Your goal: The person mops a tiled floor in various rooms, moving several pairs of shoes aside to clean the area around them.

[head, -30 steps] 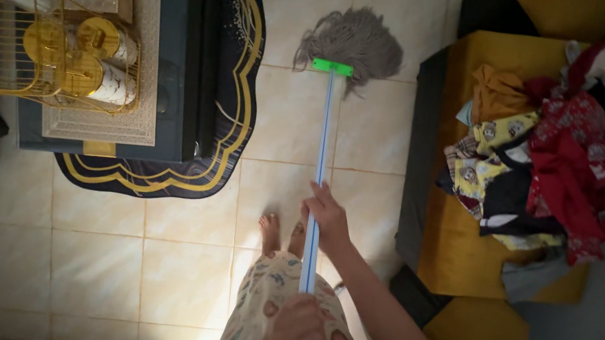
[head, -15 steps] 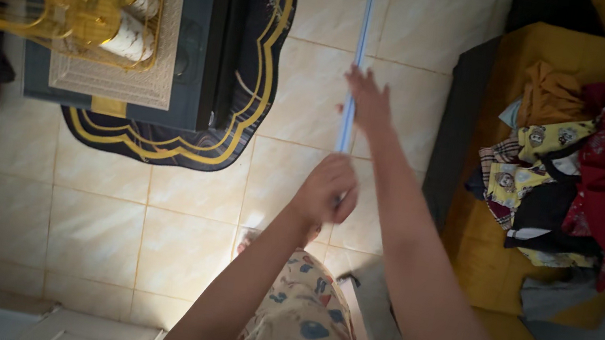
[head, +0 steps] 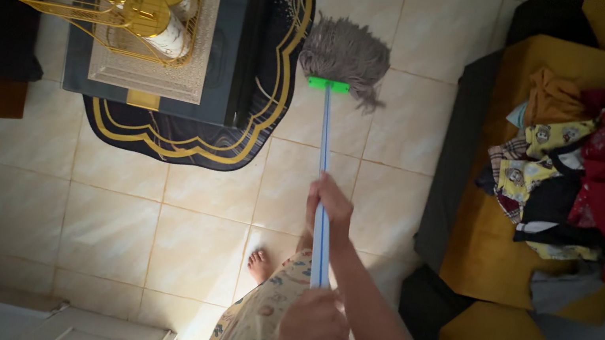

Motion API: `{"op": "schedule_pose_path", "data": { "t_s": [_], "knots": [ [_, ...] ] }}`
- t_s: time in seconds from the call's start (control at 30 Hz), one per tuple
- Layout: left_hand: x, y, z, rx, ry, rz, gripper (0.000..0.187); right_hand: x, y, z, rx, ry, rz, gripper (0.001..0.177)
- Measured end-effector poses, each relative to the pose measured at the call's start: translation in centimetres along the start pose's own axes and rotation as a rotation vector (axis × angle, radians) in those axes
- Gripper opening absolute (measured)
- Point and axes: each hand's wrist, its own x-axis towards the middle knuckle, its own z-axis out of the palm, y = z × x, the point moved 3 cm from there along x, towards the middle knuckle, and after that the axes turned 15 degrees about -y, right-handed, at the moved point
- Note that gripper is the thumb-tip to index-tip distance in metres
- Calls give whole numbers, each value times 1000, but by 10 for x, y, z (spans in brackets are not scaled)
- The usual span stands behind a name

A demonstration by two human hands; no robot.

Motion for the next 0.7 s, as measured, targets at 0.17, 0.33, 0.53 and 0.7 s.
{"op": "schedule_pose_path", "data": {
  "t_s": [0.17, 0.33, 0.53, 0.7],
  "knots": [
    [19, -91, -12, -15, -144, -39, 14, 40, 137, 48, 445, -32, 129, 19],
    [42, -230, 13, 45, -207, -238, 16, 104, 302, 78, 1045, -102, 735, 40],
    [-15, -236, 18, -7, -133, -150, 19, 92, 286, 77, -367, -466, 100, 41],
    [-99, -130, 27, -61, -374, -153, 24, 1, 145, 59, -80, -129, -66, 10]
  ]
}}
